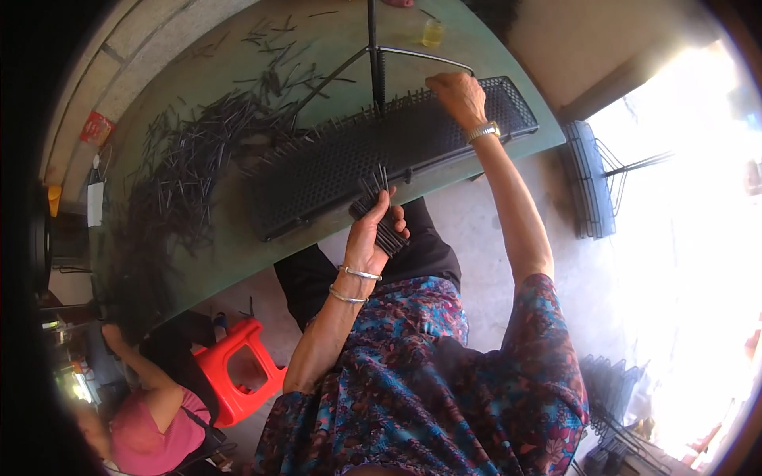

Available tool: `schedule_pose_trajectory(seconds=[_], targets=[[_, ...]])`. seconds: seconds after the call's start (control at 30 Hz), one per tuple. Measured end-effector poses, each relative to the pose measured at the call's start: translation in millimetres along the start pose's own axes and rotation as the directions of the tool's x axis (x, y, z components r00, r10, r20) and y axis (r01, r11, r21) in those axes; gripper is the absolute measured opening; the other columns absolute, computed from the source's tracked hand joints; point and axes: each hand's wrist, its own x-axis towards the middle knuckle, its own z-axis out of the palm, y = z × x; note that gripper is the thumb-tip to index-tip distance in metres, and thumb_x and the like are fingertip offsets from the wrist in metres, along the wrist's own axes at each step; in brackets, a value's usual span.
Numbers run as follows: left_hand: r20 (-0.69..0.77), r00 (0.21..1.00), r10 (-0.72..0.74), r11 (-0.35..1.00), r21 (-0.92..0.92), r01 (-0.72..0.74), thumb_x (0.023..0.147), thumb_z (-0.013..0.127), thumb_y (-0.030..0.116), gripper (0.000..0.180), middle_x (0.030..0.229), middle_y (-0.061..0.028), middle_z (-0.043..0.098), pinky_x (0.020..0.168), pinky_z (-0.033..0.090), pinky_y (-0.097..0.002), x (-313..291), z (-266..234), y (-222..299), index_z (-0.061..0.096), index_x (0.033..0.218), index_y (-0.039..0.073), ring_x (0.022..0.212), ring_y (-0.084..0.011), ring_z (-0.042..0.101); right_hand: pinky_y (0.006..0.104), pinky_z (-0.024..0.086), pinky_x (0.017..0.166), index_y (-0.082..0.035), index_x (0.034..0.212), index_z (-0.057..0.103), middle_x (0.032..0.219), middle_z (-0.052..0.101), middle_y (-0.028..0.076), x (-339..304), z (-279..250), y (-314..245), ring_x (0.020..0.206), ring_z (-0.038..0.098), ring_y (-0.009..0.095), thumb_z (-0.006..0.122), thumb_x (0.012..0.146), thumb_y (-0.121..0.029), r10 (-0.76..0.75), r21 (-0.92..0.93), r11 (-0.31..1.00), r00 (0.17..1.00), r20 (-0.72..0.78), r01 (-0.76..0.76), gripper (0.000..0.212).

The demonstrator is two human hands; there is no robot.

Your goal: Inserting thin metal rods into a perforated component frame.

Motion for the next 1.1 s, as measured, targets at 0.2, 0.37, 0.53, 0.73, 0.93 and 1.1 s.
schedule_pose_trajectory(seconds=[0.2, 0.37, 0.53, 0.73, 0.93, 1.1], targets=[[-0.014, 1.0, 0.02, 0.999, 0.044, -0.019, 0.091, 0.061, 0.031, 0.033, 0.07, -0.0028, 0.058, 0.055, 0.048, -0.0296, 3, 9, 5, 0.056, 0.114, 0.007, 0.058, -0.0125, 0.054, 0.0271, 0.049, 0.061, -0.003, 0.107, 0.066, 0.076, 0.065, 0.006, -51, -9, -27, 0.066, 0.06, 0.011, 0.061, 0.09, -0.037, -0.023, 0.211, 0.977, 0.987, 0.161, -0.012, 0.039], [-0.007, 0.999, 0.043, 0.991, 0.13, -0.041, 0.091, 0.062, 0.028, 0.029, 0.069, -0.0044, 0.059, 0.053, 0.05, -0.0308, 8, 16, 9, 0.059, 0.108, 0.006, 0.056, -0.0133, 0.056, 0.0238, 0.049, 0.059, 0.002, 0.094, 0.063, 0.073, 0.061, 0.003, -101, -18, -58, 0.065, 0.057, 0.008, 0.061, 0.091, -0.02, -0.182, 0.51, 0.848, 0.822, 0.54, -0.147, 0.023], [-0.049, 0.998, 0.025, 0.986, 0.165, -0.017, 0.091, 0.062, 0.027, 0.025, 0.079, -0.01, 0.066, 0.057, 0.053, -0.0339, 13, 15, 6, 0.06, 0.104, 0.006, 0.067, -0.0188, 0.064, 0.0239, 0.05, 0.061, 0.003, 0.093, 0.061, 0.074, 0.064, 0.006, -102, -27, -52, 0.067, 0.062, 0.011, 0.059, 0.09, -0.011, -0.145, 0.516, 0.832, 0.818, 0.557, -0.204, 0.014], [-0.091, 0.994, -0.053, 0.997, 0.057, 0.058, 0.091, 0.062, 0.027, 0.023, 0.09, -0.0132, 0.067, 0.069, 0.056, -0.0419, 23, 16, 6, 0.06, 0.103, 0.009, 0.081, -0.0252, 0.066, 0.0296, 0.05, 0.056, 0.0, 0.085, 0.056, 0.069, 0.065, 0.011, -70, -48, -42, 0.059, 0.064, 0.019, 0.058, 0.086, -0.008, 0.001, 0.247, 0.967, 0.965, -0.263, 0.066, 0.009], [-0.109, 0.988, -0.113, 0.993, 0.012, 0.114, 0.091, 0.061, 0.027, 0.022, 0.082, -0.0089, 0.064, 0.07, 0.056, -0.0429, 25, 15, -4, 0.061, 0.103, 0.009, 0.077, -0.0224, 0.065, 0.0335, 0.048, 0.053, -0.003, 0.087, 0.052, 0.066, 0.063, 0.011, -30, -24, -6, 0.056, 0.063, 0.023, 0.057, 0.089, -0.011, -0.128, 0.142, 0.968, 0.892, -0.433, 0.207, 0.01], [-0.156, 0.984, -0.087, 0.994, 0.052, 0.096, 0.092, 0.06, 0.028, 0.022, 0.077, -0.0056, 0.061, 0.068, 0.055, -0.0406, 23, 10, -5, 0.061, 0.104, 0.009, 0.071, -0.0179, 0.062, 0.0342, 0.049, 0.054, -0.003, 0.088, 0.053, 0.066, 0.063, 0.012, -24, -13, -3, 0.057, 0.064, 0.024, 0.058, 0.089, -0.012, -0.117, 0.173, 0.964, 0.905, -0.409, 0.203, 0.01]])
